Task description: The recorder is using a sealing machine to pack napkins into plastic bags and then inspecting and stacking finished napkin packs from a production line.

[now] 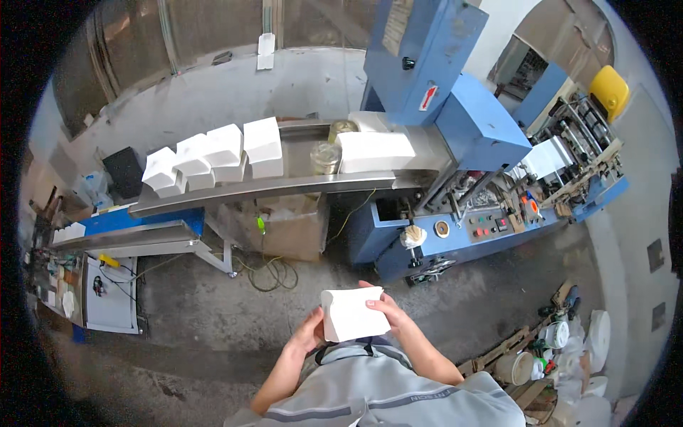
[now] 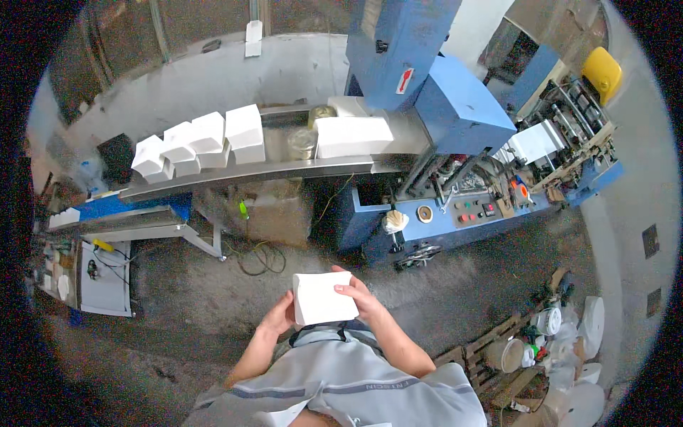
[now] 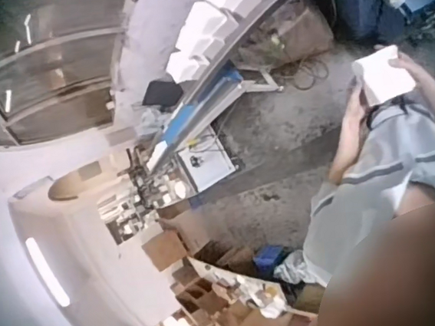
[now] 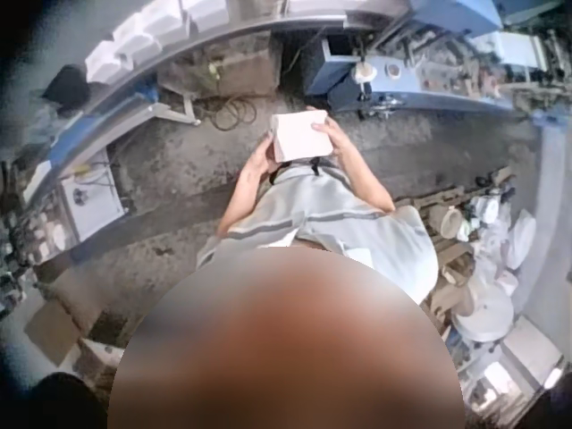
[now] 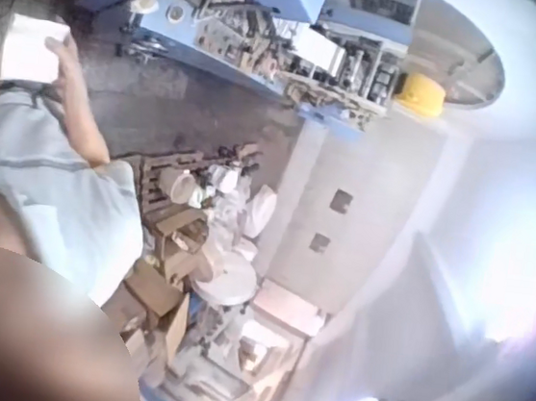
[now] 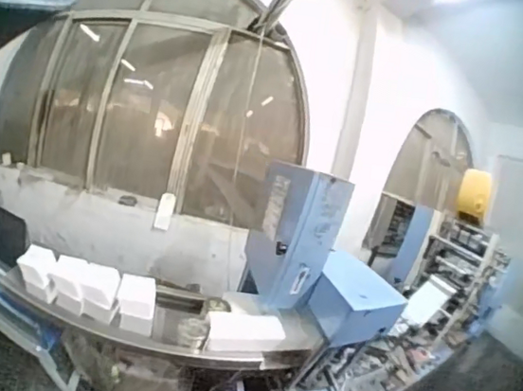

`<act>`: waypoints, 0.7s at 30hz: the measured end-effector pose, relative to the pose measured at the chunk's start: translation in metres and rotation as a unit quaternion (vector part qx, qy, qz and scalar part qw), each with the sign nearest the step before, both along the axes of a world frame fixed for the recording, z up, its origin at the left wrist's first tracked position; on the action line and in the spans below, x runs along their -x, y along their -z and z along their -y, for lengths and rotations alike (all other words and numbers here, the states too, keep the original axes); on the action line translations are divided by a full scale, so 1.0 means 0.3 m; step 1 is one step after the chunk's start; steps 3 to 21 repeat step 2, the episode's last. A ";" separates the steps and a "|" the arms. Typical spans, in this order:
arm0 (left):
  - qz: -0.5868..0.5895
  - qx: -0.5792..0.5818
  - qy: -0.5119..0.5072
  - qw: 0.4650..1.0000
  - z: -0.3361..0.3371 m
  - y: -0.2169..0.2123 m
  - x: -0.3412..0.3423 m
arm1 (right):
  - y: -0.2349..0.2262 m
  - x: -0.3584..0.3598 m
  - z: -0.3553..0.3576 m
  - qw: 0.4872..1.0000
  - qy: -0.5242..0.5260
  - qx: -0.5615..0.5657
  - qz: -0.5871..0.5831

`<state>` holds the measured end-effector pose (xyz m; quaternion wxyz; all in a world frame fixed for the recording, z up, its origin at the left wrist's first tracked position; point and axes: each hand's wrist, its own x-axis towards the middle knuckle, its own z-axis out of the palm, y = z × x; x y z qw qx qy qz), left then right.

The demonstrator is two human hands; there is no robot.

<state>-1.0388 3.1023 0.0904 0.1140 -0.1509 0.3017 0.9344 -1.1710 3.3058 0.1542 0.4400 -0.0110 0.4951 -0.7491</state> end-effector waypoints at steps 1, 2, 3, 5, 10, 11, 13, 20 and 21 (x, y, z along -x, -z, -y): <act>0.008 0.003 -0.007 1.000 0.028 0.001 -0.013 | 0.013 -0.009 0.029 1.000 -0.015 0.020 0.006; 0.007 0.010 -0.007 1.000 0.047 0.013 -0.023 | 0.028 -0.014 0.059 0.999 -0.031 0.040 0.011; 0.007 0.010 -0.007 1.000 0.047 0.013 -0.023 | 0.028 -0.014 0.059 0.999 -0.031 0.040 0.011; 0.007 0.010 -0.007 1.000 0.047 0.013 -0.023 | 0.028 -0.014 0.059 0.999 -0.031 0.040 0.011; 0.007 0.010 -0.007 1.000 0.047 0.013 -0.023 | 0.028 -0.014 0.059 0.999 -0.031 0.040 0.011; 0.007 0.010 -0.007 1.000 0.047 0.013 -0.023 | 0.028 -0.014 0.059 0.999 -0.031 0.040 0.011; 0.007 0.010 -0.007 1.000 0.047 0.013 -0.023 | 0.028 -0.014 0.059 0.999 -0.031 0.040 0.011; 0.007 0.010 -0.007 1.000 0.047 0.013 -0.023 | 0.028 -0.014 0.059 0.999 -0.031 0.040 0.011; 0.007 0.010 -0.007 1.000 0.047 0.013 -0.023 | 0.028 -0.014 0.059 0.999 -0.031 0.040 0.011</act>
